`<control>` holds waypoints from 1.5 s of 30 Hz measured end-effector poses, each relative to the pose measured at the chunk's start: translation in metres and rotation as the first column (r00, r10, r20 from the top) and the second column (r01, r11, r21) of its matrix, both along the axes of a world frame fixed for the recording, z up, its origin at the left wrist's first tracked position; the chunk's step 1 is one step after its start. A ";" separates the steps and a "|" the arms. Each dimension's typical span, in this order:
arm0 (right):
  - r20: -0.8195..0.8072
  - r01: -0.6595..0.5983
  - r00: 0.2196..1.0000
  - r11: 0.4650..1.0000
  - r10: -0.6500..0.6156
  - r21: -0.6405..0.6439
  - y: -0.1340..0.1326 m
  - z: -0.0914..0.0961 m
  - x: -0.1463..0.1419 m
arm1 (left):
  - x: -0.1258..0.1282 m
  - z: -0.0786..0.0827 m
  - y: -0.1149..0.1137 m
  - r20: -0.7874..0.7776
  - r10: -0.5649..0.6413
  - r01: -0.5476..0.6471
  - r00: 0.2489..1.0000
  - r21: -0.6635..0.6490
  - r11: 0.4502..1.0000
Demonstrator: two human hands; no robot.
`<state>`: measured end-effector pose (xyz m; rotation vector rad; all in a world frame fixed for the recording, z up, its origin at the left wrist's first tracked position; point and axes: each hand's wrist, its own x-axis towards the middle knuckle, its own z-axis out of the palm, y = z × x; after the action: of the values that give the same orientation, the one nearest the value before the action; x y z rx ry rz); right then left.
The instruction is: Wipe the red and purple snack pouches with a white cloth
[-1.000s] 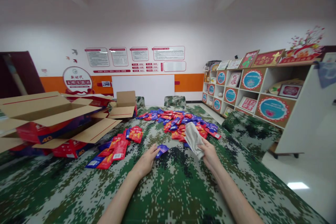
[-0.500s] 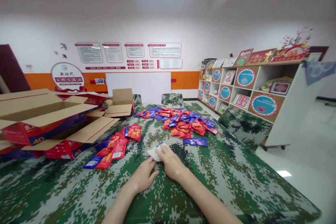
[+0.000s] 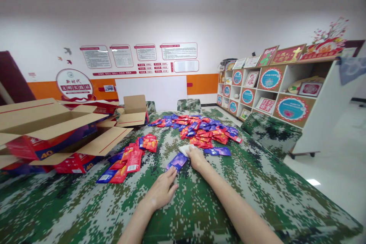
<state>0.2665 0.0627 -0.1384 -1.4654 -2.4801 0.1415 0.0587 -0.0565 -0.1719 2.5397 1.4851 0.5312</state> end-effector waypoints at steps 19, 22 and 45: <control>-0.109 -0.055 0.993 0.998 0.054 -0.003 -0.014 -0.009 -0.023 | 0.007 0.009 -0.003 -0.026 0.003 -0.003 1.000 -0.010 1.000; -0.184 -0.003 0.983 0.999 -0.004 -0.038 0.006 -0.004 -0.015 | 0.011 0.018 -0.005 -0.046 0.038 -0.040 0.998 -0.025 0.999; -0.903 -0.129 0.417 0.976 -0.106 -0.174 -0.028 -0.014 0.073 | 0.101 0.040 0.040 0.017 -0.034 0.033 0.999 0.055 0.998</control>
<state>0.3392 0.0350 -0.1525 -0.9681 -1.5411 0.9773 0.1598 -0.0166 -0.1320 2.5889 1.4388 0.5963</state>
